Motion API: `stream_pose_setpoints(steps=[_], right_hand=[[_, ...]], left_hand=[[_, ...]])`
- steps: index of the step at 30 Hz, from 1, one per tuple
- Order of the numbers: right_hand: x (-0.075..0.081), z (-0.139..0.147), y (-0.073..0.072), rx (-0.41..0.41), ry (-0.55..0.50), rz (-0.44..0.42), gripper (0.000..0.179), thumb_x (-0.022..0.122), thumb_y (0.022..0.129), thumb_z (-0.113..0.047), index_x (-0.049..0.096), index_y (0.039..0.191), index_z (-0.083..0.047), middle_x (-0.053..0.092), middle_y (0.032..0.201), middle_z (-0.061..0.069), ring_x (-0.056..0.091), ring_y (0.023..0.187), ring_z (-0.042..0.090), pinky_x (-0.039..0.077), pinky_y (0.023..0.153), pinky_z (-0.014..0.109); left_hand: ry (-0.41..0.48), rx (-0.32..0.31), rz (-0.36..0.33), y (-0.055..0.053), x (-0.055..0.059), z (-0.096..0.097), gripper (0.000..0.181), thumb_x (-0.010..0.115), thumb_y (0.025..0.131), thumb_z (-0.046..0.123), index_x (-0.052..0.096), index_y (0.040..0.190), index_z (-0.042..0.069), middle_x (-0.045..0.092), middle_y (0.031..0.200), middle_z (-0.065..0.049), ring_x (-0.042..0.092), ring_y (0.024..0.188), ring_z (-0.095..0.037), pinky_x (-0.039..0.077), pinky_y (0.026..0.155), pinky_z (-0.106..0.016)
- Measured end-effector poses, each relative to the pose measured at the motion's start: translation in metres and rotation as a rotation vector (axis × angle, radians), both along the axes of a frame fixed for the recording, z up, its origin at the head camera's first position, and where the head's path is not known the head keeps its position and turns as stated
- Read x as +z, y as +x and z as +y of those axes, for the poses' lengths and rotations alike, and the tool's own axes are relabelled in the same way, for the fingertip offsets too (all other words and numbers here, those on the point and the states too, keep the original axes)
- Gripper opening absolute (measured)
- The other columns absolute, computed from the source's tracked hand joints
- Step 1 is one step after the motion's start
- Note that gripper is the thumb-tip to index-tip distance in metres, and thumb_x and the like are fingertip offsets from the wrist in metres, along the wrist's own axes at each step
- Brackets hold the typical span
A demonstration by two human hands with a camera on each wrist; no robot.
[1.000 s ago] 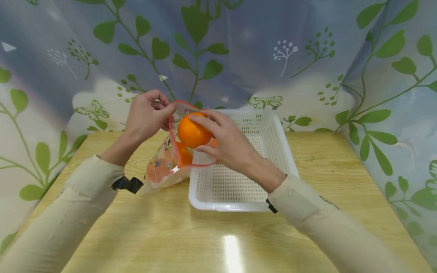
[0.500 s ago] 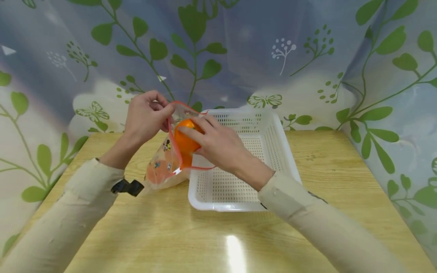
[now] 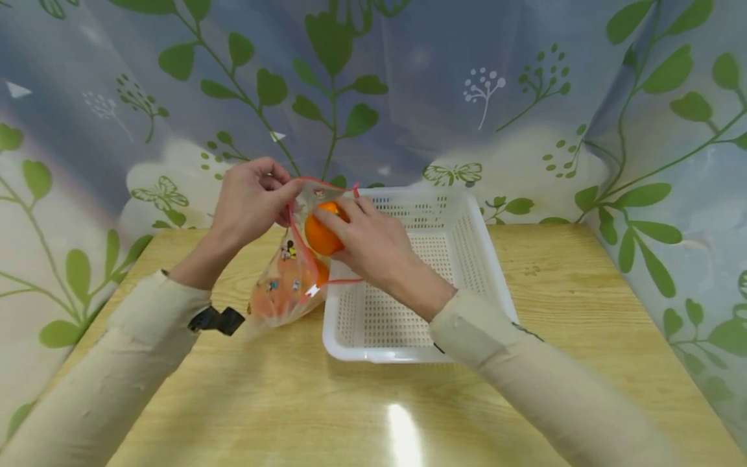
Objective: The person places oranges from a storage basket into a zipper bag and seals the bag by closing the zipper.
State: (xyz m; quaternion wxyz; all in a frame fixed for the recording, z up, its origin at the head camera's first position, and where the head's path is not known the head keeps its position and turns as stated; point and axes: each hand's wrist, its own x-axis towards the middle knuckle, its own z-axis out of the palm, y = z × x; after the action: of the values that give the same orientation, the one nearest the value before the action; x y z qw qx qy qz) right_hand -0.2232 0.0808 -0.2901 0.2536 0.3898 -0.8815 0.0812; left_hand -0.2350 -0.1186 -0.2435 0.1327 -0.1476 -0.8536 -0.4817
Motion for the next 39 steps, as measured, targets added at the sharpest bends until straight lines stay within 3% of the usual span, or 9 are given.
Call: stream_pose_setpoints(steps=[6, 13, 18, 20, 22, 26, 32, 35, 39], right_hand=[[0.0, -0.006, -0.002, -0.063, -0.01, -0.003, 0.06, 0.079, 0.079, -0.037, 0.054, 0.131, -0.022, 0.053, 0.12, 0.005, 0.055, 0.099, 0.027, 0.055, 0.055, 0.038], [0.001, -0.016, -0.005, -0.108, -0.039, -0.179, 0.067, 0.077, 0.082, -0.03, 0.045, 0.14, -0.02, 0.049, 0.128, 0.01, 0.062, 0.082, 0.028, 0.055, 0.06, 0.038], [0.005, -0.019, -0.002, -0.115, -0.036, -0.264, 0.059, 0.071, 0.087, -0.018, 0.045, 0.141, -0.014, 0.049, 0.134, 0.012, 0.063, 0.092, 0.028, 0.055, 0.065, 0.038], [0.007, -0.017, 0.0, -0.092, -0.041, -0.264, 0.052, 0.069, 0.089, -0.018, 0.051, 0.137, -0.014, 0.053, 0.131, 0.008, 0.061, 0.101, 0.026, 0.054, 0.069, 0.039], [0.01, -0.014, 0.002, -0.046, -0.083, -0.247, 0.039, 0.067, 0.09, -0.018, 0.059, 0.128, -0.014, 0.059, 0.123, 0.004, 0.062, 0.1, 0.023, 0.054, 0.07, 0.038], [0.013, -0.002, 0.002, 0.018, -0.228, -0.14, 0.019, 0.063, 0.091, -0.016, 0.069, 0.109, -0.014, 0.066, 0.107, 0.0, 0.065, 0.086, 0.015, 0.053, 0.059, 0.033], [0.007, 0.024, -0.017, 0.009, -0.455, -0.022, 0.017, 0.059, 0.091, -0.015, 0.07, 0.101, -0.009, 0.068, 0.098, 0.002, 0.064, 0.077, 0.014, 0.05, 0.054, 0.029], [0.0, 0.04, -0.031, -0.048, -0.513, -0.06, 0.017, 0.057, 0.093, -0.015, 0.07, 0.101, -0.008, 0.068, 0.095, 0.004, 0.063, 0.074, 0.016, 0.051, 0.056, 0.03], [-0.011, 0.061, -0.046, -0.157, -0.531, -0.201, 0.019, 0.055, 0.096, -0.02, 0.068, 0.105, -0.01, 0.066, 0.099, 0.004, 0.062, 0.08, 0.018, 0.05, 0.061, 0.035]], left_hand=[[-0.012, 0.004, -0.036, -0.001, 0.002, 0.0, 0.018, 0.064, 0.092, 0.018, 0.059, 0.084, 0.003, 0.063, 0.061, -0.011, 0.062, 0.048, -0.023, 0.056, 0.053, -0.036], [-0.017, -0.009, -0.028, -0.001, 0.001, 0.0, 0.019, 0.066, 0.092, 0.02, 0.06, 0.084, 0.003, 0.063, 0.061, -0.011, 0.063, 0.049, -0.025, 0.056, 0.053, -0.037], [-0.009, -0.004, -0.03, -0.002, 0.001, -0.001, 0.019, 0.065, 0.091, 0.02, 0.06, 0.084, 0.002, 0.063, 0.062, -0.012, 0.063, 0.049, -0.026, 0.056, 0.052, -0.036], [-0.01, 0.0, -0.03, -0.001, 0.0, -0.002, 0.019, 0.065, 0.092, 0.019, 0.06, 0.085, 0.002, 0.063, 0.062, -0.012, 0.063, 0.049, -0.026, 0.056, 0.051, -0.033], [-0.008, 0.006, -0.03, -0.001, 0.0, -0.005, 0.018, 0.064, 0.092, 0.017, 0.06, 0.085, 0.001, 0.063, 0.063, -0.013, 0.063, 0.05, -0.027, 0.055, 0.05, -0.031], [-0.006, 0.016, -0.03, -0.003, -0.001, -0.008, 0.017, 0.061, 0.094, 0.017, 0.058, 0.087, 0.001, 0.063, 0.064, -0.013, 0.063, 0.053, -0.032, 0.056, 0.052, -0.032], [0.003, 0.027, -0.039, -0.003, -0.003, -0.009, 0.015, 0.061, 0.093, 0.016, 0.058, 0.087, 0.003, 0.063, 0.064, -0.012, 0.063, 0.052, -0.031, 0.056, 0.052, -0.035], [0.01, 0.023, -0.039, -0.002, -0.004, -0.009, 0.015, 0.063, 0.092, 0.016, 0.058, 0.086, 0.003, 0.064, 0.064, -0.012, 0.063, 0.05, -0.028, 0.056, 0.052, -0.036], [0.029, 0.008, -0.034, -0.001, -0.004, -0.009, 0.015, 0.064, 0.092, 0.016, 0.059, 0.086, 0.003, 0.064, 0.064, -0.012, 0.063, 0.049, -0.026, 0.056, 0.053, -0.04]])
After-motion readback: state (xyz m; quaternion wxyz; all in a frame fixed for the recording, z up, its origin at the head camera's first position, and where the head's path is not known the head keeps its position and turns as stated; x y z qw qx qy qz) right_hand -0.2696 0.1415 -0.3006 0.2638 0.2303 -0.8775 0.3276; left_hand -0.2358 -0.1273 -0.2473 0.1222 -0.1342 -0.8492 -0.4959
